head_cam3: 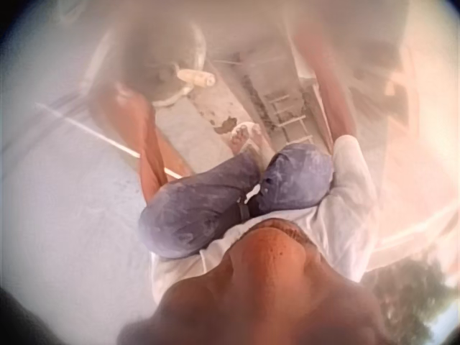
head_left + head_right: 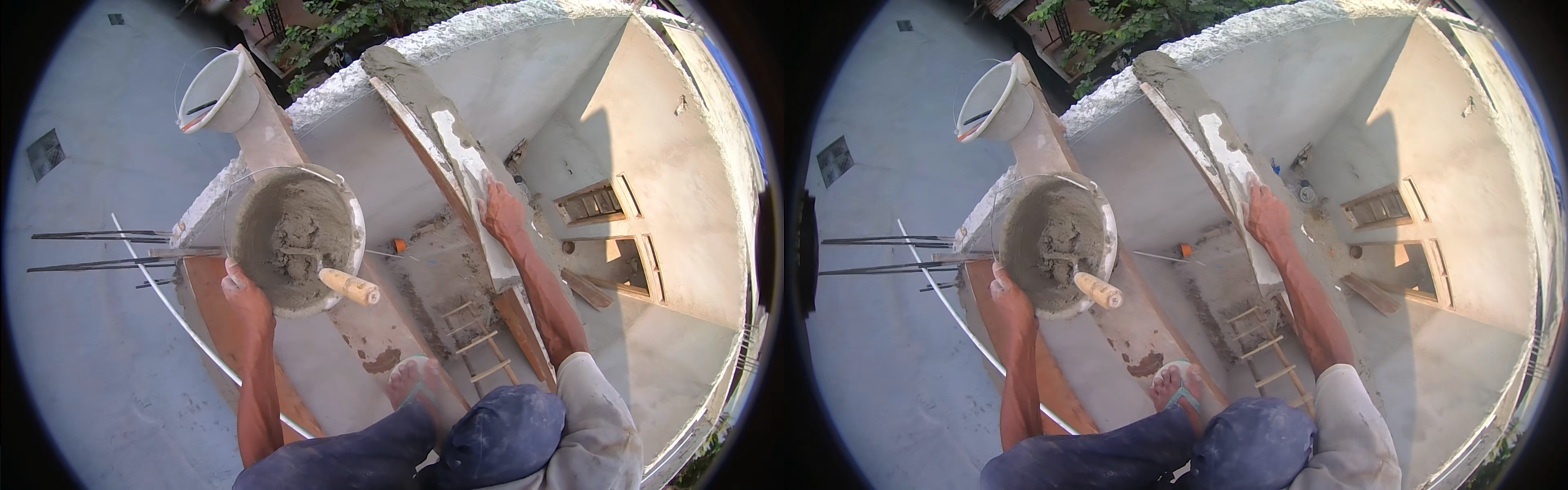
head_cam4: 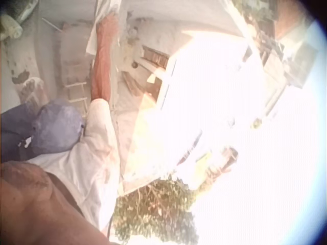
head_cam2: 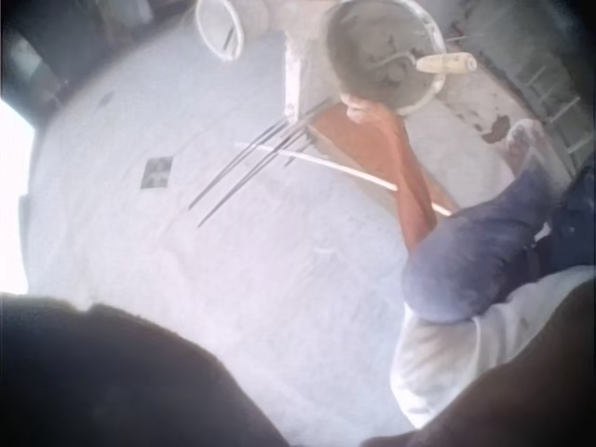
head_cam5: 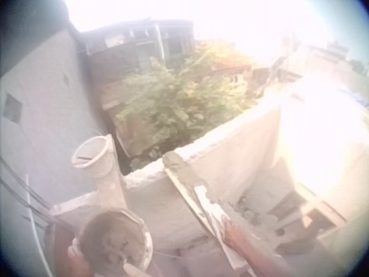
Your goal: The person applies cement to the top edge of a wall using a trowel and smooths it with a wooden board.
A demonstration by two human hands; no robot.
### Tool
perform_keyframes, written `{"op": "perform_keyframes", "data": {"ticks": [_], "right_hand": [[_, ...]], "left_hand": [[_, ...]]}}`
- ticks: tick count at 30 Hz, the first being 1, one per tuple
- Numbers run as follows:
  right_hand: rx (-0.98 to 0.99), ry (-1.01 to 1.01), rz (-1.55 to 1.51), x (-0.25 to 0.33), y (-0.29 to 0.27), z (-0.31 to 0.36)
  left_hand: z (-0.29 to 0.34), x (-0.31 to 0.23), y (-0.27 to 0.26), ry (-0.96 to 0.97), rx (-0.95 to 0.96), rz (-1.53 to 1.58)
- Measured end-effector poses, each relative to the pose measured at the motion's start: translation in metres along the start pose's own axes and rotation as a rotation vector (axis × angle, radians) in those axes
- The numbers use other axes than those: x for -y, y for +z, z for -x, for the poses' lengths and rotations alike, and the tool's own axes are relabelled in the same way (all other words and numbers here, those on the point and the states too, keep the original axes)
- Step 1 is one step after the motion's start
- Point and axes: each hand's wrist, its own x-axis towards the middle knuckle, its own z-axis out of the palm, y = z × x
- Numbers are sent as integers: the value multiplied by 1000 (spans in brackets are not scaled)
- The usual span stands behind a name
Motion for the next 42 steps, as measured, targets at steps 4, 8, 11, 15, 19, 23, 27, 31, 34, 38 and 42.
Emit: {"op": "perform_keyframes", "data": {"ticks": [4, 8, 11, 15, 19, 23, 27, 31, 34, 38, 42], "right_hand": [[-64, -47, 5, 28, 10, -77], [-28, -55, -2, 33, 19, -88], [-14, -116, -42, 11, 20, -38], [109, -100, 26, -7, -12, 34], [151, -139, 55, 17, -13, 5], [59, -170, 50, 52, 5, -87], [-8, -131, 157, 61, 8, -153], [-32, -72, 154, 61, 17, -164], [-38, -52, 156, 59, 17, -153], [-67, -47, 160, 36, 9, -123], [-46, -5, 167, 13, -4, -74]], "left_hand": [[1, 4, 5, 26, 0, -44], [-1, 7, 4, 7, 36, -80], [1, -4, -2, 10, -10, -62], [-4, 7, 7, 79, -23, -9], [-2, 7, 5, 66, -11, 25], [-8, 16, 5, 53, -16, 24], [-1, 9, 6, 67, -6, -55], [-1, 11, 3, 91, -5, -92], [-2, 10, -1, 121, -27, -82], [3, 2, 1, 56, 5, -101], [-8, 18, 6, 82, -21, -127]]}}
